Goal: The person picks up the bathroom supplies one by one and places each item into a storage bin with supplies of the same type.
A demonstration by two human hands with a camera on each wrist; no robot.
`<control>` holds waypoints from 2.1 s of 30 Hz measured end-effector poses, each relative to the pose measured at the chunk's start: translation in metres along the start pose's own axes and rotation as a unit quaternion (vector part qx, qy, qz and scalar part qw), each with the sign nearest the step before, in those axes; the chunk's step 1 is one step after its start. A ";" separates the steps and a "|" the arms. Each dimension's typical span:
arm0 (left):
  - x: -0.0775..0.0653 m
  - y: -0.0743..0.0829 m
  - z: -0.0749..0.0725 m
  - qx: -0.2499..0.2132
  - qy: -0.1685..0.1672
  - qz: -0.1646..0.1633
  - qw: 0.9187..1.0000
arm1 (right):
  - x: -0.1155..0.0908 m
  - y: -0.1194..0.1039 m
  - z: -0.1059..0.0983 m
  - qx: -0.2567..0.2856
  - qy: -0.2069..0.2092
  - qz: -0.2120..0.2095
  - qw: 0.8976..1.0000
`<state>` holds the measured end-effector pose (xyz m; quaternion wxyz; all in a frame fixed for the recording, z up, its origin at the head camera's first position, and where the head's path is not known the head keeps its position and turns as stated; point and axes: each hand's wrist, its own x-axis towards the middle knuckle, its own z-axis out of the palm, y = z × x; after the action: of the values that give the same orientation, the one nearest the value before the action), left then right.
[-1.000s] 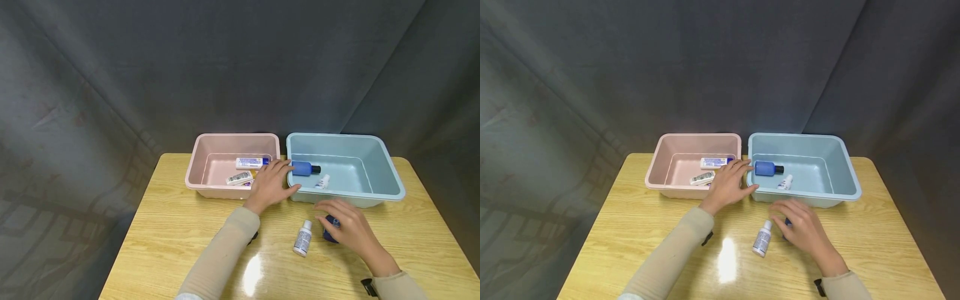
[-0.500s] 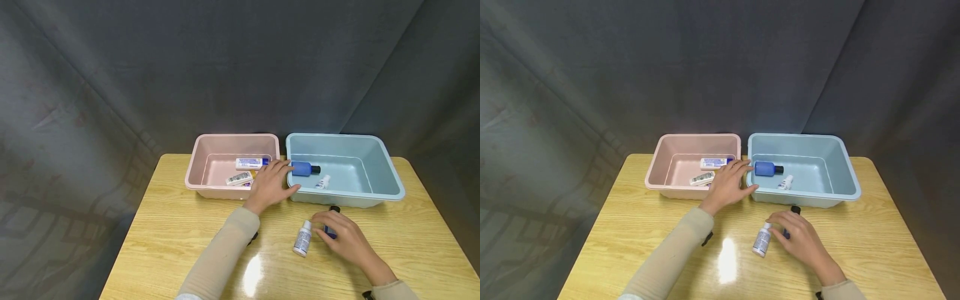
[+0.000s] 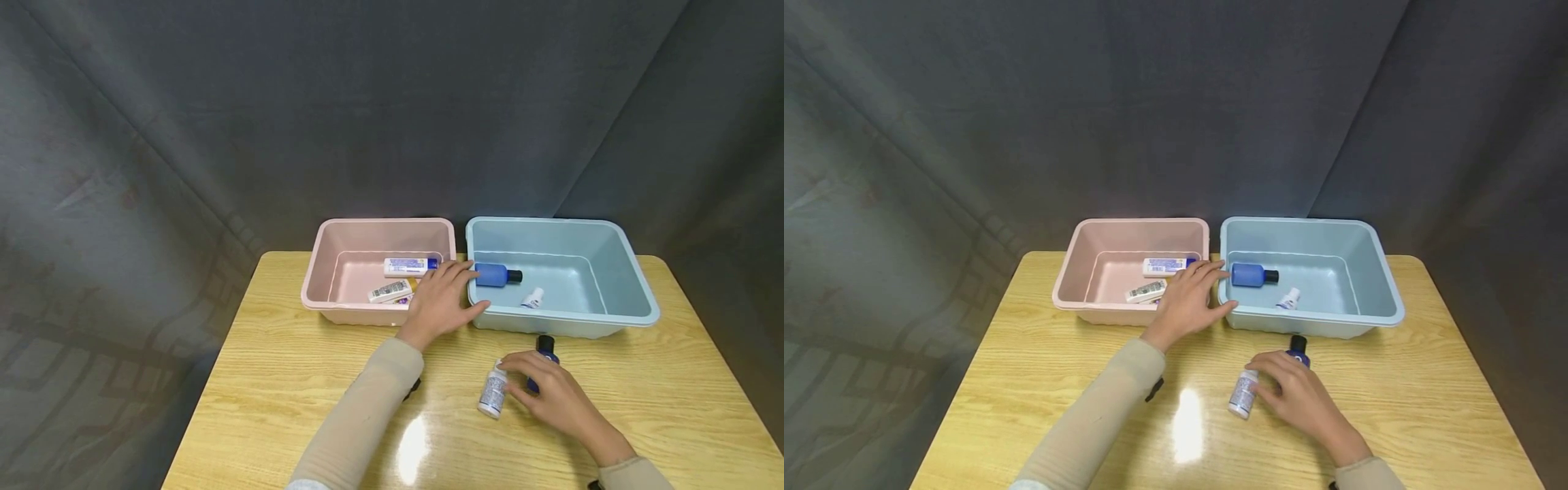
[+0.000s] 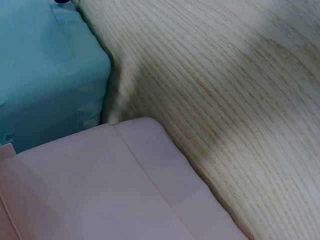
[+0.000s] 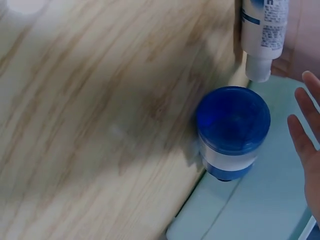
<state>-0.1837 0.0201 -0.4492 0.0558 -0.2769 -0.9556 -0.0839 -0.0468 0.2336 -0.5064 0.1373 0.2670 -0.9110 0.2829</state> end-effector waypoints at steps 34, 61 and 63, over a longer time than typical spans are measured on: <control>-0.001 0.001 -0.002 0.004 -0.002 0.005 1.000 | -0.001 0.019 0.016 0.040 -0.145 0.051 0.987; -0.002 0.000 0.000 -0.002 0.000 0.003 1.000 | 0.008 0.011 0.018 0.044 -0.195 0.053 0.978; -0.002 0.000 0.000 0.003 0.001 0.003 1.000 | 0.008 0.011 0.017 0.047 -0.200 0.052 0.977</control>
<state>-0.1822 0.0197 -0.4498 0.0581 -0.2797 -0.9549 -0.0814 -0.0610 0.2285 -0.5215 -0.0749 0.2760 -0.9186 0.2729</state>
